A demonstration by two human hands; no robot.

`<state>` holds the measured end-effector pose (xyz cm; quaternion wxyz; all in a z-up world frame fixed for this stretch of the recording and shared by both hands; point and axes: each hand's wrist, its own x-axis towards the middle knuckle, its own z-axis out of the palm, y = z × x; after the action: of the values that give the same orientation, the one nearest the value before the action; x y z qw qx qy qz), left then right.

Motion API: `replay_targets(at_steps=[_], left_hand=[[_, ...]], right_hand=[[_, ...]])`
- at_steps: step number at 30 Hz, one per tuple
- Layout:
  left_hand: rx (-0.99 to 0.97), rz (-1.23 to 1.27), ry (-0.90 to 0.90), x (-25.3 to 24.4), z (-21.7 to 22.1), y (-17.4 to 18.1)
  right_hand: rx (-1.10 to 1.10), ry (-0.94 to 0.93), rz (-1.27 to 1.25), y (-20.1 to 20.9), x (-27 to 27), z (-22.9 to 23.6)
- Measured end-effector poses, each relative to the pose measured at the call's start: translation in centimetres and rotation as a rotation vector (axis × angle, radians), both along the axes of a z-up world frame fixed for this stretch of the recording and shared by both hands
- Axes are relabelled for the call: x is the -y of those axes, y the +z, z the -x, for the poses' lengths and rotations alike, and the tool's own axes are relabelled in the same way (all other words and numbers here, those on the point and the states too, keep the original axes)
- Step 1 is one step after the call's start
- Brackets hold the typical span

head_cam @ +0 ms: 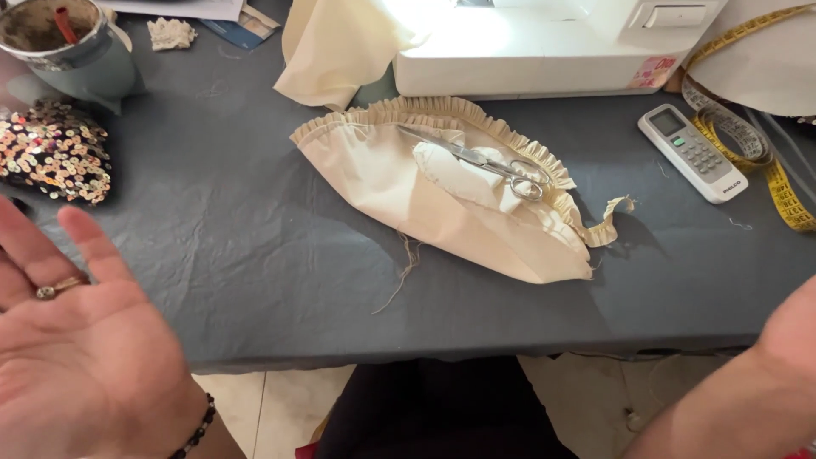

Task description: Trimming excess material from a ruffled fabric piece using scissors at a sewing workstation.

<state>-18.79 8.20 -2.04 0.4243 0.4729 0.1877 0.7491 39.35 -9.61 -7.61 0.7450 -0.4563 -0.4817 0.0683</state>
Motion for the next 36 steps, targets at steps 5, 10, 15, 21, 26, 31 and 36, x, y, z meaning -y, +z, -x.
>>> replay_targets(at_steps=[5,10,15,21,26,31,36], left_hand=[[0.106,0.160,0.053,-0.2,-5.3,6.2],[-0.727,0.486,-0.093,-3.7,-13.1,11.2],[-1.445,0.202,-0.259,-12.6,-19.3,4.9],[-1.508,0.152,-0.392,-15.3,-23.2,-0.5],[-1.239,0.325,-0.648,-13.2,-21.0,0.3],[-1.203,0.431,-0.719,-9.1,-18.7,2.7],[-1.119,0.218,-0.618,-8.8,-17.8,2.3]], right_hand=[[-0.081,-0.032,0.099,0.9,-2.9,-0.3],[0.831,0.047,0.881,12.9,-9.6,14.9],[1.004,0.193,1.000,10.0,-14.7,12.3],[1.022,0.255,1.198,11.4,-17.1,12.4],[1.252,0.099,1.372,13.1,-17.5,15.8],[1.515,-0.075,1.503,15.3,-17.9,16.6],[1.231,-0.080,1.463,17.6,-17.0,11.7]])
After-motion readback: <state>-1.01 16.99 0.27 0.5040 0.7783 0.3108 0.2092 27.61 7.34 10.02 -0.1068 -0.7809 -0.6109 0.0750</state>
